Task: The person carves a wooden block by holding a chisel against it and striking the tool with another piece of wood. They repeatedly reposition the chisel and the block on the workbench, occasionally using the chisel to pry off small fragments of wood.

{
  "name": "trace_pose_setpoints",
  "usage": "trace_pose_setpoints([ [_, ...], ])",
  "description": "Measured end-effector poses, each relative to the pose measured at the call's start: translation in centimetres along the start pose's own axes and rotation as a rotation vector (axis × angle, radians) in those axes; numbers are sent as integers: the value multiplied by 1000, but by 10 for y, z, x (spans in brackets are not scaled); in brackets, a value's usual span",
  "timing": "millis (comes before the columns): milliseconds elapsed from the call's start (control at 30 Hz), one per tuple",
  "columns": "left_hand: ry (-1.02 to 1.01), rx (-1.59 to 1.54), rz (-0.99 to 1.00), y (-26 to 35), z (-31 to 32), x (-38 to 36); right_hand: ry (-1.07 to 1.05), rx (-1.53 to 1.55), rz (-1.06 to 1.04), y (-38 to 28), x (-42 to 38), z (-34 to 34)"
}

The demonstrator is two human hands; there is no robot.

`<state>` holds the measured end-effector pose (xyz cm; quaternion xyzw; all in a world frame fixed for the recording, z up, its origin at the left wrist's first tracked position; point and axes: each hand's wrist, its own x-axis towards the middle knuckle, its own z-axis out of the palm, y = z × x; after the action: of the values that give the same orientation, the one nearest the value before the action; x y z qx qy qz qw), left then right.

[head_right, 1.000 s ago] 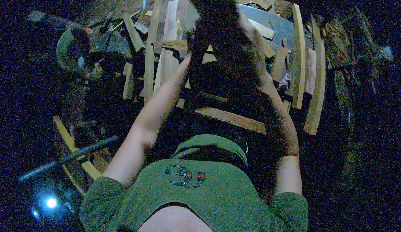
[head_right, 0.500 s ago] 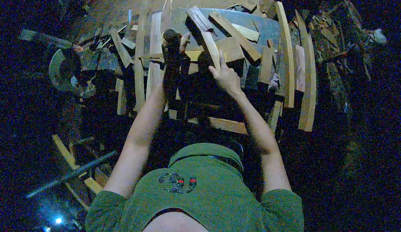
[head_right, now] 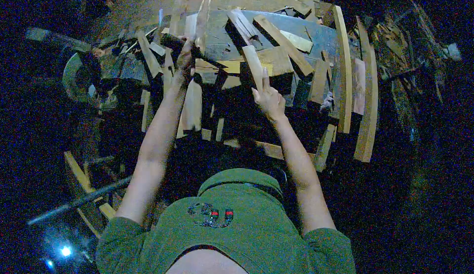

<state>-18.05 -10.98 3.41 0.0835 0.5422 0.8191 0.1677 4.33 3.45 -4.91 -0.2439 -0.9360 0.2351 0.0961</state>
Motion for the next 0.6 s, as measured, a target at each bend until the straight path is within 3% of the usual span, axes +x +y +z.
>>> trace_pose_setpoints([
  [33,1,1,5,11,6,-7,4,6,18,-2,0,-2],
  [100,215,124,46,24,20,-23,-65,33,42,-6,1,-11],
  [167,212,42,102,18,17,-19,-146,59,70,-5,-1,-13],
  [233,174,-8,-4,21,14,-21,-123,33,58,-5,0,-9],
  [267,159,43,107,18,16,-25,-126,33,54,-5,0,-9],
  [367,142,44,119,19,33,-40,-98,14,20,-5,-1,-10],
  [400,145,-90,35,10,32,-34,-101,24,22,-5,-1,-10],
  [600,121,64,17,-12,30,-25,-116,11,33,-4,1,-8],
])
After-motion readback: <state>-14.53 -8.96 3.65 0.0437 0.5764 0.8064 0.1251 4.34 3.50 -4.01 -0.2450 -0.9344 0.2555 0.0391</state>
